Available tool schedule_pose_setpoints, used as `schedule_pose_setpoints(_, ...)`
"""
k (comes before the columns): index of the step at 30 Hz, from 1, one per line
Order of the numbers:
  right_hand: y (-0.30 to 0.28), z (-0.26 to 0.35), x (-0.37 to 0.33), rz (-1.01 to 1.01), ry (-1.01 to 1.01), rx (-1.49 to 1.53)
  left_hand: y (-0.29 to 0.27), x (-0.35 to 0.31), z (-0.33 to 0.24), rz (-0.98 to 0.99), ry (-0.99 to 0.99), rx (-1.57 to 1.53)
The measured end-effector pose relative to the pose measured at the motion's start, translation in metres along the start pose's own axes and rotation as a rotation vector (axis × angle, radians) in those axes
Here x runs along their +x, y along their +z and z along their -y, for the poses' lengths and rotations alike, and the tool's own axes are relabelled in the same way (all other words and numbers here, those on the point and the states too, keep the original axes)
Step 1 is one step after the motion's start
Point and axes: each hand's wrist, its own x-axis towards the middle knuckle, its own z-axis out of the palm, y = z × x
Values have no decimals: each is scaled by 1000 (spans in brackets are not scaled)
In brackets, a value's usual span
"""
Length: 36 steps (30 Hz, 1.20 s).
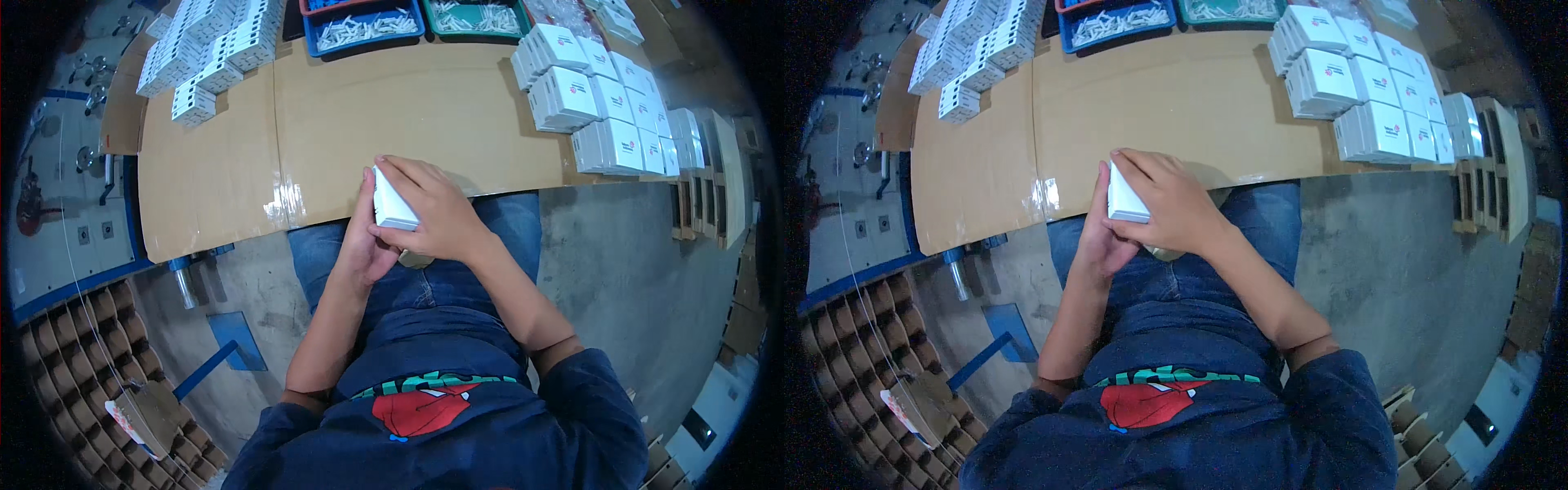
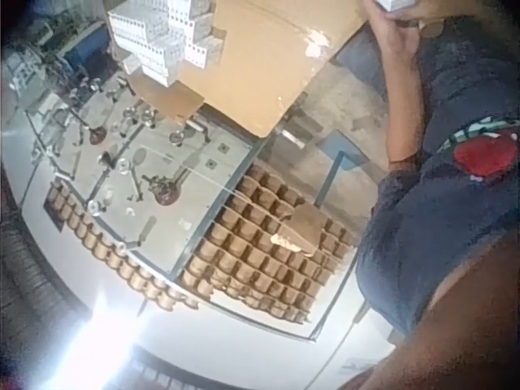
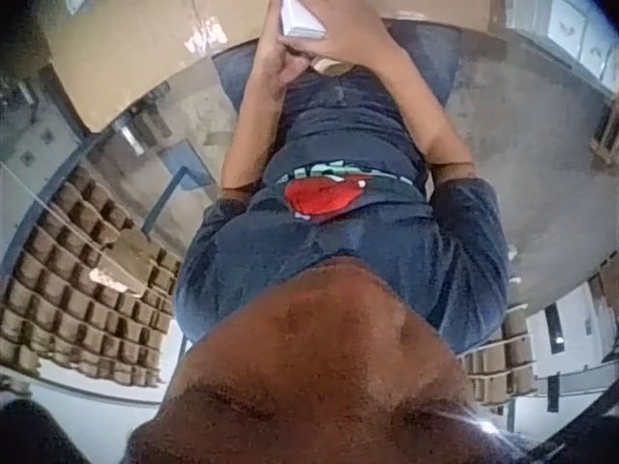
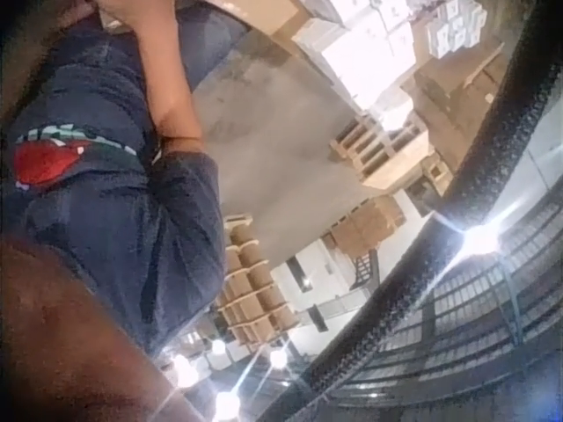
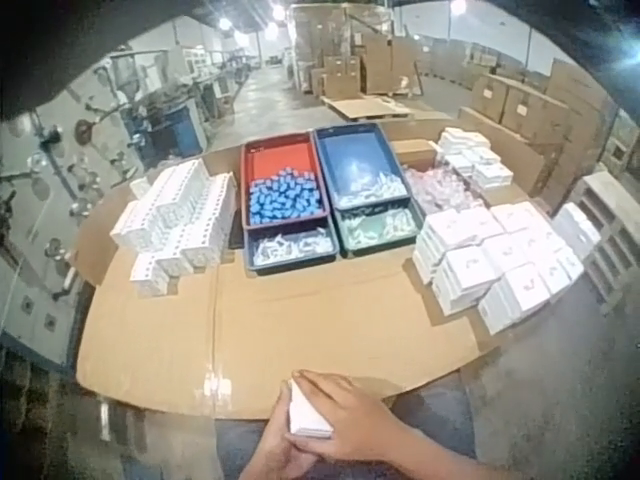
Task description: Assemble small plastic electronic boxes by inserting various internal components like spacers and connectors.
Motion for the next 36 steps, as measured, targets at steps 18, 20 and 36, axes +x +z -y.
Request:
schedule_pose_setpoints(18, -15, -14, -11, 73, 31, 254, -6, 2, -16, 200, -71, -181)
schedule_pose_setpoints(20, -13, -15, -10, 48, 8, 250, -8, 4, -15, 2, -97, -194)
schedule_pose_setpoints(36, -3, -9, -5, 34, -67, 34, -14, 6, 1, -82, -72, -265)
